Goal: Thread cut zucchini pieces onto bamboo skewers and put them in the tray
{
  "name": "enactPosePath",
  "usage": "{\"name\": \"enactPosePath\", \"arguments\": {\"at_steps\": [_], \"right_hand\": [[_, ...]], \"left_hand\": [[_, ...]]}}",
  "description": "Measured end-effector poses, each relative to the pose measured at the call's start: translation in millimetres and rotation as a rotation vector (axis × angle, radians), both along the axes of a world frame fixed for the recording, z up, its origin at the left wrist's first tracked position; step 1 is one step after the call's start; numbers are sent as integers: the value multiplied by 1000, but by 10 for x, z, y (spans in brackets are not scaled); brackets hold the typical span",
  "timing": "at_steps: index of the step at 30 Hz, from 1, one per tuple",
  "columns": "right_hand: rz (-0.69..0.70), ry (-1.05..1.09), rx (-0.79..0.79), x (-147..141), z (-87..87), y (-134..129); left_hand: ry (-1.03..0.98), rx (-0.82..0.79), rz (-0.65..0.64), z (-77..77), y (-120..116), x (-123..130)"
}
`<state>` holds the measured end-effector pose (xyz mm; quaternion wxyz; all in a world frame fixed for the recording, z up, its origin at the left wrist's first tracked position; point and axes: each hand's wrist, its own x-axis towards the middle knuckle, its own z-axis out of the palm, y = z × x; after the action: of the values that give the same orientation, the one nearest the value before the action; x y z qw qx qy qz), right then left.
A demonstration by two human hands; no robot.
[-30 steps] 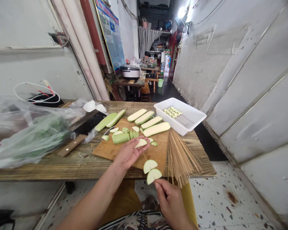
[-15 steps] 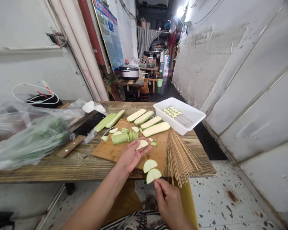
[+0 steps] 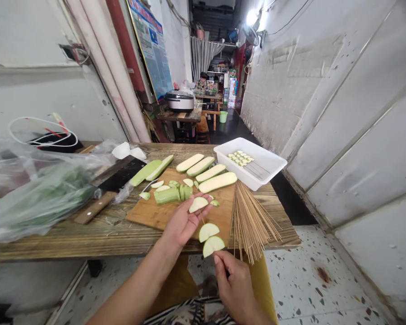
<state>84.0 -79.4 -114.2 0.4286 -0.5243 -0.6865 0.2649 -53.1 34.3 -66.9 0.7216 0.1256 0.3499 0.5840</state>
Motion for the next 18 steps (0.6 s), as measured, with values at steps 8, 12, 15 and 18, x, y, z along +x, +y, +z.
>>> {"name": "enactPosePath", "arguments": {"at_steps": [8,12,15,18], "right_hand": [[-14,-38,5,-5,6,3],[-15,-55,10,-12,23,0],[-17,-62,15,-20,46,-1],[-10,-54,22,-26,74,-3]], "left_hand": [[44,50,51,-71,-5,27],[102,70,46,-88,-15,26],[121,87,38,-88,-32,41],[133,97,27,-95,-50,54]]}}
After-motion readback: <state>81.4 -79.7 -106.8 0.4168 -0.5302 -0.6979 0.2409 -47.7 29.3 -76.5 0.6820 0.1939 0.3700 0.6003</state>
